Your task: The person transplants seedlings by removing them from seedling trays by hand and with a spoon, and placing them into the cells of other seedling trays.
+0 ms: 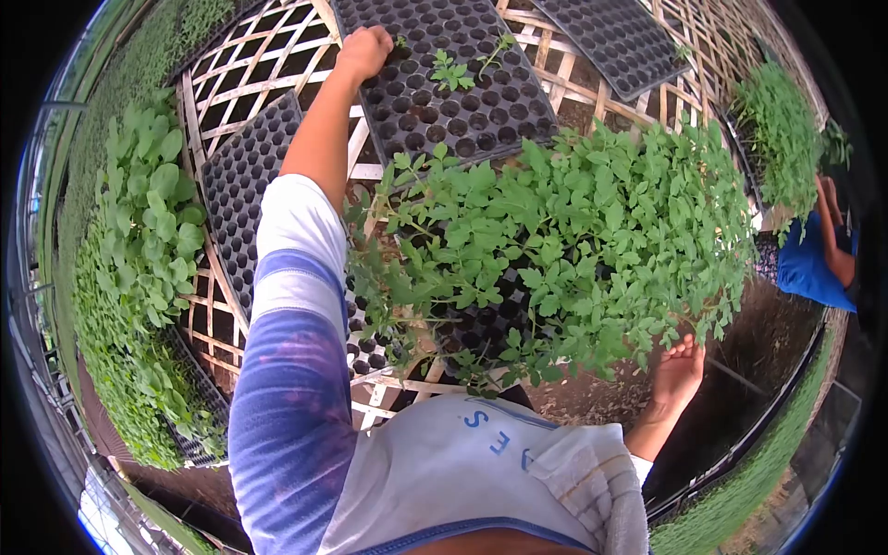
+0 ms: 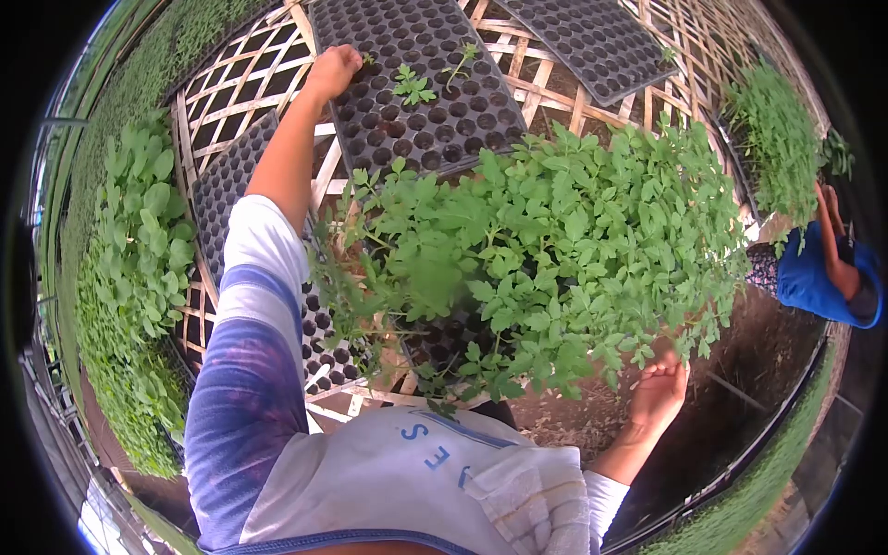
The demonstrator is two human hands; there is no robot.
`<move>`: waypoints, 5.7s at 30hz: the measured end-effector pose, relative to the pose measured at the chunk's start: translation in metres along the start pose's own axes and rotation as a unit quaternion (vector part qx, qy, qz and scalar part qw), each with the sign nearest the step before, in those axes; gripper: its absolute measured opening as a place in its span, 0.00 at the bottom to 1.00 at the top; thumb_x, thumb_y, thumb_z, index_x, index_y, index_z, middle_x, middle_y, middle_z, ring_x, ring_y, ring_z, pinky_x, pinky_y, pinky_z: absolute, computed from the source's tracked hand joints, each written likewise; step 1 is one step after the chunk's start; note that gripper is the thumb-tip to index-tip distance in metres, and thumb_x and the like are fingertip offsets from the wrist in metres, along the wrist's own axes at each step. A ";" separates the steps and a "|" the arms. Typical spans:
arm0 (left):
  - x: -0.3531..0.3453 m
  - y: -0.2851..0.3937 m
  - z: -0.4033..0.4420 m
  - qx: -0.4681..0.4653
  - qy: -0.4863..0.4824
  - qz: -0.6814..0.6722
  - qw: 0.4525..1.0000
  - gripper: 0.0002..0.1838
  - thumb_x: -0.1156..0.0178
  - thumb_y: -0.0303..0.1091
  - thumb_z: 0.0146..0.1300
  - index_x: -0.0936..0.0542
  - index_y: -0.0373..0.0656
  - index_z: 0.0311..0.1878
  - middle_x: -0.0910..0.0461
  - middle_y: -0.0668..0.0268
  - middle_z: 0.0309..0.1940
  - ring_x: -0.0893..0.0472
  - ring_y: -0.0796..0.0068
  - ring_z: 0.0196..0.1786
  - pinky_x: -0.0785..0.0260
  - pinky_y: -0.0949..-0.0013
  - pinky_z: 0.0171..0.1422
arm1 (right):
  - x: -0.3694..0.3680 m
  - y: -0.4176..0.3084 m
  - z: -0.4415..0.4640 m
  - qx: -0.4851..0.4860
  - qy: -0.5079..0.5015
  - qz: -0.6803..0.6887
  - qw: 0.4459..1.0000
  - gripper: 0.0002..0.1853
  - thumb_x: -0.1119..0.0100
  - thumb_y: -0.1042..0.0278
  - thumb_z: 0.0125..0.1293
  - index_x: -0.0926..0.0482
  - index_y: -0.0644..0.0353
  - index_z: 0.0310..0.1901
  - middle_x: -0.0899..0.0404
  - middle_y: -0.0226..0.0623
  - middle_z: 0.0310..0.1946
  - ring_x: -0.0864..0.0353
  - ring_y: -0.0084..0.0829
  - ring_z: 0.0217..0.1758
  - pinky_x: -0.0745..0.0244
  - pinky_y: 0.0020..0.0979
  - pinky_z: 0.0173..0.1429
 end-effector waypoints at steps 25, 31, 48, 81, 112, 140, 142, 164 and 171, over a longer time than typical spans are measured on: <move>0.113 0.019 -0.560 0.310 -0.260 -0.135 0.905 0.11 0.27 0.34 0.48 0.16 0.39 0.33 0.16 0.54 0.27 0.15 0.58 0.33 0.26 0.61 0.41 | -0.159 -0.029 -0.046 0.096 -0.256 -0.034 0.961 0.12 0.43 0.70 0.72 0.26 0.61 0.54 0.25 0.32 0.39 0.30 0.23 0.37 0.33 0.28 0.43; 0.095 0.047 -0.577 0.204 -0.165 -0.003 0.965 0.12 0.28 0.32 0.48 0.21 0.41 0.33 0.18 0.55 0.39 0.17 0.48 0.43 0.25 0.52 0.50 | -0.186 -0.010 -0.082 0.157 -0.279 -0.106 0.941 0.11 0.42 0.73 0.71 0.24 0.61 0.53 0.21 0.36 0.40 0.27 0.23 0.36 0.30 0.27 0.42; 0.193 0.135 -0.482 0.148 0.094 -0.478 0.861 0.06 0.43 0.28 0.72 0.25 0.36 0.47 0.17 0.58 0.38 0.15 0.72 0.35 0.21 0.71 0.43 | -0.220 0.069 -0.105 0.451 -0.291 -0.789 0.298 0.19 0.34 0.54 0.61 0.15 0.48 0.53 0.29 0.35 0.67 0.50 0.50 0.79 0.68 0.79 0.72; 0.185 0.188 -0.449 0.073 0.164 -0.402 0.898 0.08 0.40 0.31 0.72 0.21 0.35 0.44 0.19 0.67 0.35 0.18 0.80 0.36 0.25 0.75 0.43 | -0.027 0.050 -0.096 0.169 -0.104 -0.367 0.909 0.13 0.44 0.74 0.72 0.28 0.63 0.55 0.24 0.36 0.45 0.23 0.26 0.42 0.26 0.25 0.49; -0.036 0.399 -0.511 0.444 0.103 -0.785 0.420 0.15 0.49 0.43 0.77 0.28 0.39 0.50 0.15 0.53 0.48 0.27 0.78 0.24 0.42 0.78 0.20 | -0.039 0.064 -0.007 -0.408 -0.412 -0.153 0.800 0.12 0.43 0.67 0.72 0.22 0.64 0.52 0.15 0.43 0.46 0.14 0.32 0.44 0.17 0.35 0.51; -0.062 0.370 -0.513 0.464 0.201 -0.744 0.437 0.16 0.57 0.43 0.80 0.28 0.40 0.42 0.14 0.56 0.38 0.35 0.80 0.22 0.47 0.77 0.22 | -0.002 0.008 0.064 -0.289 -0.273 -0.105 0.912 0.09 0.41 0.66 0.72 0.25 0.64 0.43 0.15 0.46 0.41 0.13 0.33 0.40 0.15 0.32 0.44; -0.070 0.365 -0.518 0.476 0.183 -0.744 0.432 0.15 0.56 0.43 0.79 0.28 0.42 0.41 0.14 0.56 0.37 0.34 0.80 0.22 0.46 0.77 0.23 | 0.000 0.010 0.065 -0.283 -0.274 -0.107 0.913 0.09 0.41 0.66 0.72 0.25 0.64 0.43 0.15 0.46 0.41 0.13 0.33 0.41 0.15 0.33 0.45; 0.065 0.472 -0.514 0.215 -0.093 -0.320 0.918 0.22 0.48 0.47 0.76 0.15 0.36 0.45 0.24 0.68 0.28 0.27 0.80 0.28 0.33 0.75 0.35 | -0.056 0.035 0.016 -0.109 -0.493 -0.463 0.728 0.32 0.45 0.78 0.65 0.38 0.60 0.72 0.31 0.49 0.66 0.16 0.33 0.54 0.17 0.32 0.48; 0.078 0.508 -0.415 0.068 0.056 -0.382 0.920 0.15 0.42 0.32 0.73 0.20 0.29 0.53 0.15 0.60 0.32 0.14 0.73 0.40 0.21 0.73 0.46 | -0.061 0.035 0.007 0.188 -0.526 -0.594 0.579 0.30 0.50 0.78 0.63 0.32 0.53 0.69 0.34 0.40 0.71 0.26 0.48 0.65 0.29 0.42 0.68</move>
Point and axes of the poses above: each hand's wrist, its own z-axis towards the middle knuckle, its own x-axis out of the back of the hand, y = z × x, the point moved 3 cm from there along z, towards the middle knuckle
